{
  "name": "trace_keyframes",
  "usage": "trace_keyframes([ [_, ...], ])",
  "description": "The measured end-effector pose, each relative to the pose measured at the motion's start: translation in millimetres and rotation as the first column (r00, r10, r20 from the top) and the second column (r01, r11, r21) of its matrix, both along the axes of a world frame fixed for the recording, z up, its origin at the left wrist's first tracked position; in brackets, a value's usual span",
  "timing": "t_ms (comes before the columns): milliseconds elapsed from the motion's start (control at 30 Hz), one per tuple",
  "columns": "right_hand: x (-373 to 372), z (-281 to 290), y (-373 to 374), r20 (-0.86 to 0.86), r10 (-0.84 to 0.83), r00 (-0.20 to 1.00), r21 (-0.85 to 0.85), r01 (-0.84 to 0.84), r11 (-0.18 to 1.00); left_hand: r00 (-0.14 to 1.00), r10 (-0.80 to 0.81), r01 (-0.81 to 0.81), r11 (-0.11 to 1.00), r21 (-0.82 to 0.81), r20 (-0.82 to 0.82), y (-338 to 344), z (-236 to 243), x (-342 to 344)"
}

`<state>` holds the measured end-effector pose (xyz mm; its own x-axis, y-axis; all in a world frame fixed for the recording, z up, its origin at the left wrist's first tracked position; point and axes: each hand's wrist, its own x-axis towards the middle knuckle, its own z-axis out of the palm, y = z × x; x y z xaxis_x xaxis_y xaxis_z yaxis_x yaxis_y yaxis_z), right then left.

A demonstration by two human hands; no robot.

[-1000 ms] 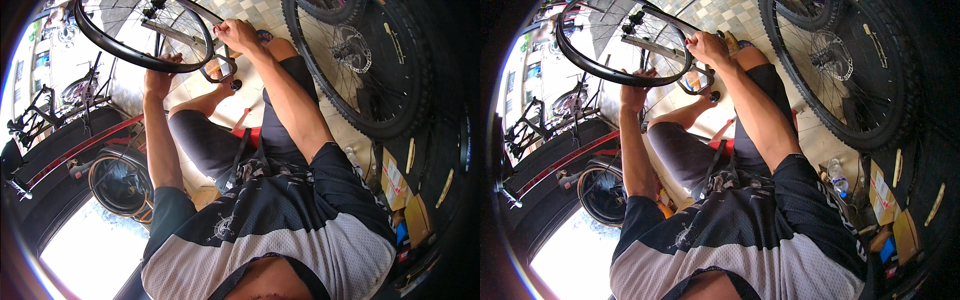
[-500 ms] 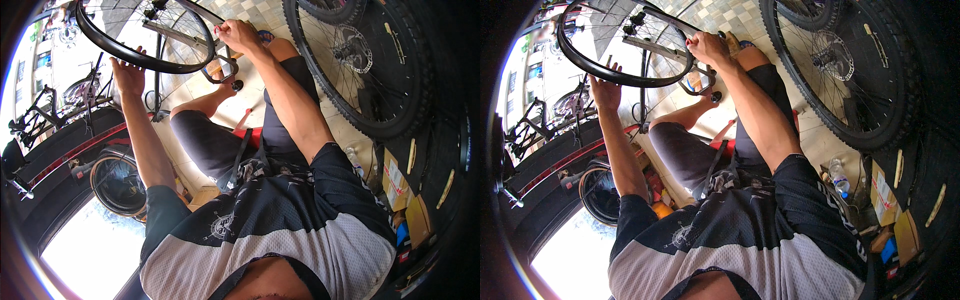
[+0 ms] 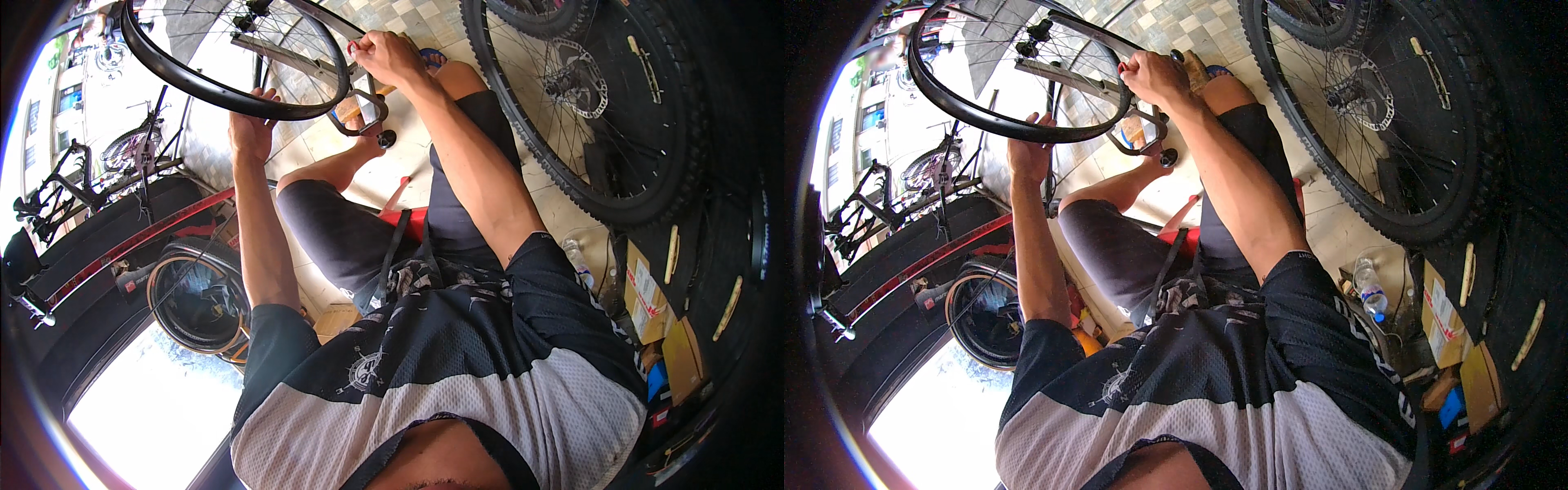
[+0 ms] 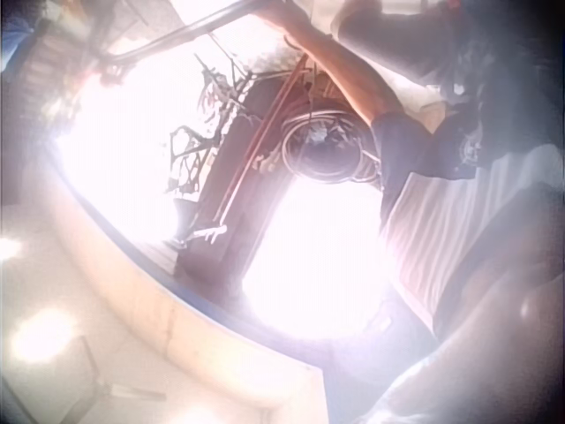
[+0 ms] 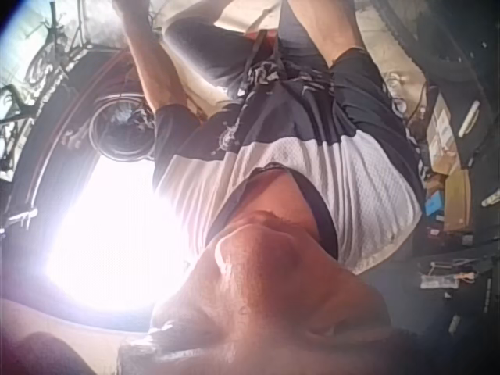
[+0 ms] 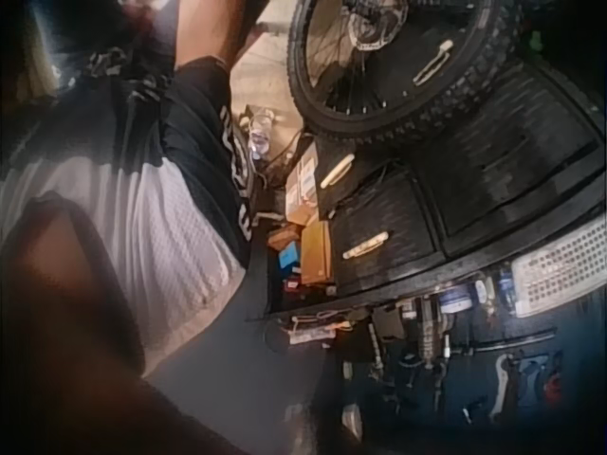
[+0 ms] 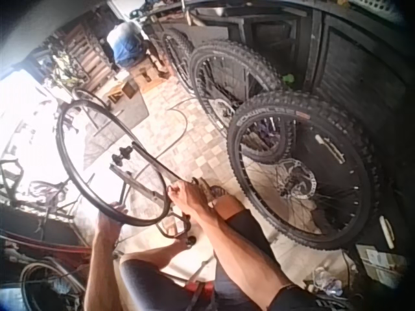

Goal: The person uses a spoke wrench to adjust the tension of spokes on a bicycle wheel mounted in a truing stand. They rotate the wheel and make small adjustments to the nipples while checking alignment.

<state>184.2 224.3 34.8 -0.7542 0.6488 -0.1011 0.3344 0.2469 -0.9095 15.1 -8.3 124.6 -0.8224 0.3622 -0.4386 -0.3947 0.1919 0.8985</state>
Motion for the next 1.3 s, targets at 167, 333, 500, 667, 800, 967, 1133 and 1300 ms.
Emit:
trace_keyframes([
  [167,2,2,1,0.011,0.013,1.0,-0.014,-0.013,1.0,0.999,-0.037,0.037,0.999,-0.011,0.014,-3,-8,1],
  [333,2,1,0,-0.016,0.009,1.0,-0.004,-0.009,1.0,0.996,-0.075,0.075,0.997,0.005,0.048,-5,-15,3],
  [500,2,0,1,-0.038,0.009,0.999,-0.005,-0.009,1.0,0.995,-0.096,0.096,0.995,0.015,0.034,-4,-19,5],
  [667,1,-1,1,-0.018,0.002,1.0,-0.007,-0.002,1.0,0.995,-0.093,0.093,0.996,0.001,0.045,-2,-20,7],
  [800,2,-1,1,-0.041,0.005,0.999,0.009,-0.005,1.0,0.996,-0.088,0.088,0.996,-0.019,0.036,-3,-24,7],
  [967,1,0,1,-0.015,0.008,1.0,0.001,-0.008,1.0,0.993,-0.114,0.115,0.993,-0.026,0.025,-5,-26,7],
  [1133,2,0,1,-0.042,0.007,0.999,0.001,-0.007,1.0,0.997,-0.059,0.058,0.998,0.021,0.046,-4,-25,11],
  [1300,3,1,2,-0.04,0.015,0.999,-0.004,-0.015,1.0,0.997,-0.062,0.062,0.998,0.004,0.054,-1,-24,14],
])
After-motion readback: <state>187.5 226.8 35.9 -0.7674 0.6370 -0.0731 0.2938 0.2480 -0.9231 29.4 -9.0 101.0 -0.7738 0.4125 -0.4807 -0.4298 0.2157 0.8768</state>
